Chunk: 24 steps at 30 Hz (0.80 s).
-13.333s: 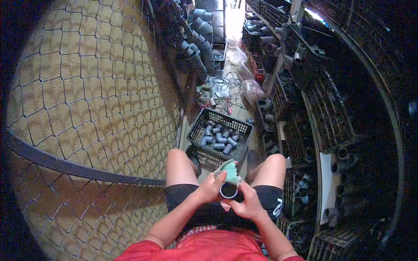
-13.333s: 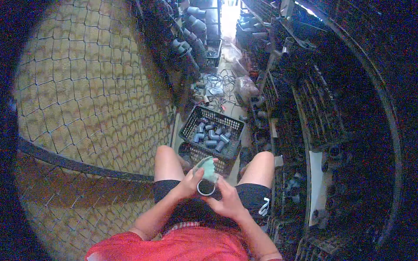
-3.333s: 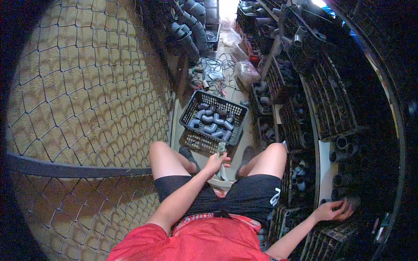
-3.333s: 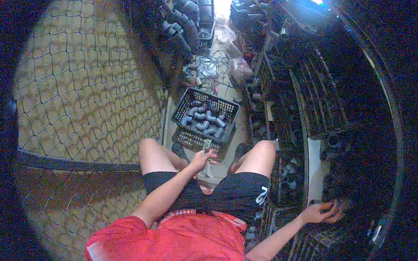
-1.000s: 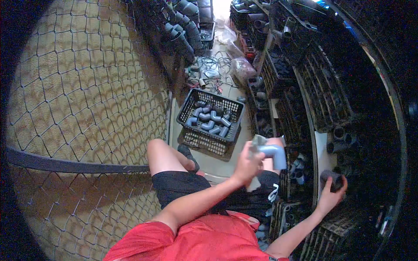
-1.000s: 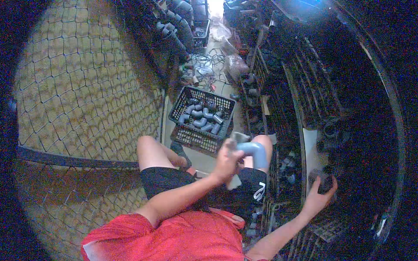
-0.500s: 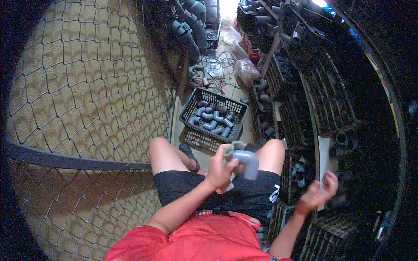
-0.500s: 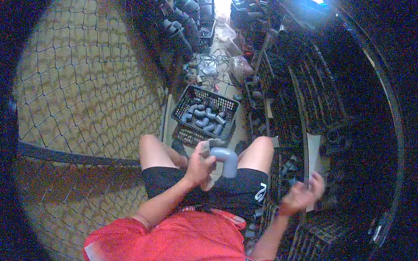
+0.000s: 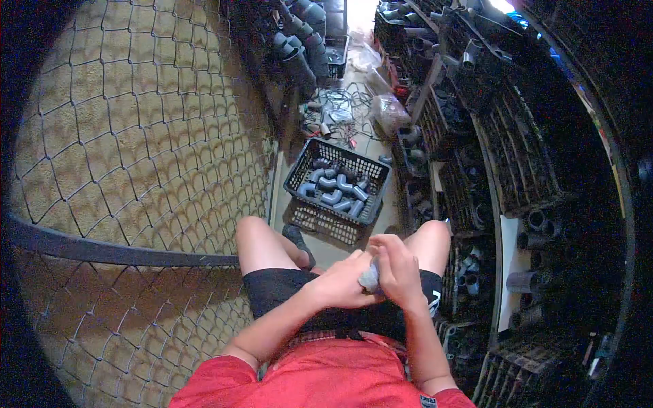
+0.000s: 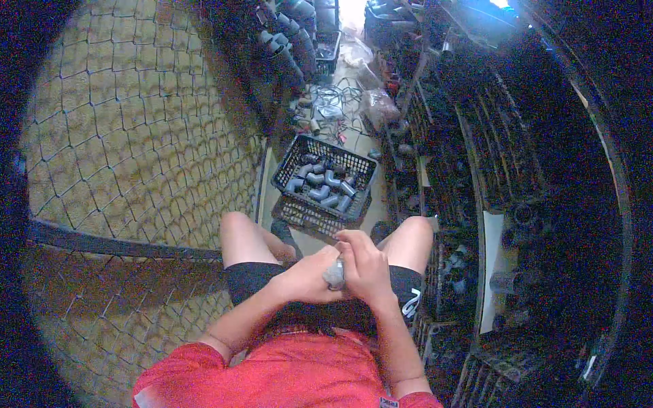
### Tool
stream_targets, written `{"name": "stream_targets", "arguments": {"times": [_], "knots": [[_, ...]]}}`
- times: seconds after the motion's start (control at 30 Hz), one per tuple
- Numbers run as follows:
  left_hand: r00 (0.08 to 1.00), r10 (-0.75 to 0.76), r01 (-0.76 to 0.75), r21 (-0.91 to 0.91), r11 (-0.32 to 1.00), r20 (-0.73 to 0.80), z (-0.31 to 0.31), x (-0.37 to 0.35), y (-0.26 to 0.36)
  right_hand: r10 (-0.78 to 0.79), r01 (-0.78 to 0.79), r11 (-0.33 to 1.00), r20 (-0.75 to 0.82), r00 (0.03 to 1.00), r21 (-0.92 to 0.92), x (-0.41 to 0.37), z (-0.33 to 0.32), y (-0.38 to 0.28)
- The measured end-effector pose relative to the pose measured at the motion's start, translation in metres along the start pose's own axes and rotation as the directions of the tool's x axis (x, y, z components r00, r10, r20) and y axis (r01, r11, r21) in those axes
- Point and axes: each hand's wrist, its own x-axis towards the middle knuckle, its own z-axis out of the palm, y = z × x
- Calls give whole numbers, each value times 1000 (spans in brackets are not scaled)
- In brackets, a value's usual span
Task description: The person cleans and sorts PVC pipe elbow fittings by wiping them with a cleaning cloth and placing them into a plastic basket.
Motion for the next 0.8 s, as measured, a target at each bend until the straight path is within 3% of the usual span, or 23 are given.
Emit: {"name": "stream_targets", "arguments": {"times": [0.1, 0.13, 0.17, 0.2, 0.27, 0.33, 0.37, 0.4, 0.43, 0.47, 0.5, 0.53, 0.6, 0.63, 0.7, 0.73, 0.8], "knots": [[994, 66, -63, -43, 997, 82, 6, 0, -11, -219, 231, 948, 77, 973, -218, 2, 0, 4], [981, 15, 11, -136, 991, 191, 23, -2, -27, -220, 231, 948, 77, 973, -218, 4, -3, 8], [952, -26, 96, -220, 971, 305, 27, -3, -28, -352, 382, 900, 168, 921, -210, 4, -8, 12], [951, -27, 98, -219, 971, 307, 28, -5, -28, -473, 523, 832, 255, 843, -186, 4, -12, 17], [907, -76, 315, -546, 777, 415, 13, -12, 1, -532, 591, 789, 293, 795, -171, 6, -14, 19], [883, -137, 351, -438, 828, 449, 13, -14, 4, -424, 485, 866, 334, 842, -124, 7, -15, 15], [967, -33, 77, -168, 983, 252, 22, -17, -4, -209, 240, 969, 342, 916, -52, 5, -12, 18], [985, 144, -159, 171, 972, 93, 30, -19, -11, -205, 237, 970, 341, 917, -54, 5, -10, 20], [990, -43, 8, 252, 968, 134, 34, -19, -11, -56, 109, 988, 412, 910, -108, 4, -9, 20], [990, -42, 8, 253, 968, 133, 36, -19, -12, 93, -12, 985, 471, 877, -171, 5, -8, 21], [979, -71, 1, 346, 938, 190, 37, -18, -13, 164, -35, 971, 556, 815, -236, 2, -5, 38], [964, -106, -12, 436, 900, 245, 35, -17, -11, 162, -33, 971, 556, 815, -235, 2, -6, 42], [966, -87, -40, 470, 882, 244, 25, -14, -9, 239, -184, 971, 611, 755, -152, 0, -7, 49], [967, -65, -70, 504, 861, 245, 19, -13, -6, 241, -187, 971, 608, 756, -151, -3, -6, 53], [976, -10, -96, 477, 874, 216, 10, -11, -3, 159, -209, 977, 526, 836, 36, -7, -5, 60], [983, 42, -121, 449, 885, 181, 8, -11, -3, 160, -210, 977, 524, 837, 36, -6, -5, 58], [986, 8, -81, 431, 899, 168, 10, -12, -4, 337, -387, 921, 397, 853, 49, -6, -4, 49]]}}
